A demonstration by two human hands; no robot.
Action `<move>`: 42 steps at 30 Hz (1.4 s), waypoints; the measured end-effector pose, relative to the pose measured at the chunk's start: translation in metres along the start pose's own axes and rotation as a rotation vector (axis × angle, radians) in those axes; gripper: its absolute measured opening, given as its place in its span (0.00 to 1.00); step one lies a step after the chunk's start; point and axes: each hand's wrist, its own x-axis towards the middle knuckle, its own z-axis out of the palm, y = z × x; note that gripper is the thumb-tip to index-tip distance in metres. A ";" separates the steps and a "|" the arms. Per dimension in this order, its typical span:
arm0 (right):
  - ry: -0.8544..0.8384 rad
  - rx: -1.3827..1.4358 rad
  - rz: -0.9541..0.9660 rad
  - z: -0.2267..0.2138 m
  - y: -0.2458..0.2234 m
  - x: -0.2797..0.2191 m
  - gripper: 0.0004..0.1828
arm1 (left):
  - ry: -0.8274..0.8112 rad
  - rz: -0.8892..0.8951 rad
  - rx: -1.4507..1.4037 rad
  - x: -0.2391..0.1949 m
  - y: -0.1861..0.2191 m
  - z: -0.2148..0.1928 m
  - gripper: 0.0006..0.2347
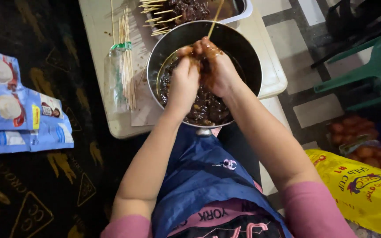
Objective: The person takes pieces of marinated meat from a metal bowl and threads them onto wooden skewers. They then place the completed skewers into a metal tray. The person repeats this process throughout the video.
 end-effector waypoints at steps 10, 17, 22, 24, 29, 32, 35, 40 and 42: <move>-0.280 -1.632 0.243 0.003 -0.001 0.045 0.32 | 0.300 0.075 -0.147 0.018 -0.032 -0.042 0.07; -0.647 -2.218 0.140 -0.014 0.051 0.031 0.31 | 0.300 0.123 -0.217 0.014 -0.037 -0.043 0.06; -1.024 -2.063 -0.496 -0.113 0.056 -0.027 0.15 | 0.224 0.126 -0.257 0.014 -0.028 -0.049 0.08; -0.737 -2.432 -0.796 -0.135 0.060 -0.041 0.12 | 0.149 0.091 -0.260 0.014 -0.033 -0.049 0.09; -0.445 -2.550 -0.947 -0.204 0.037 -0.002 0.08 | 0.142 0.104 -0.293 0.010 -0.021 -0.054 0.09; -0.360 -2.579 -1.012 -0.177 0.035 0.037 0.11 | 0.147 0.104 -0.341 0.011 -0.028 -0.053 0.08; -0.328 -2.547 -0.915 -0.149 0.099 0.072 0.09 | 0.172 0.119 -0.375 0.013 -0.034 -0.049 0.08; -0.480 -2.467 -0.614 -0.145 0.193 0.127 0.11 | 0.191 0.119 -0.364 0.018 -0.045 -0.046 0.08; -0.508 -2.405 -0.541 -0.148 0.197 0.125 0.13 | 0.197 0.118 -0.378 0.015 -0.038 -0.047 0.08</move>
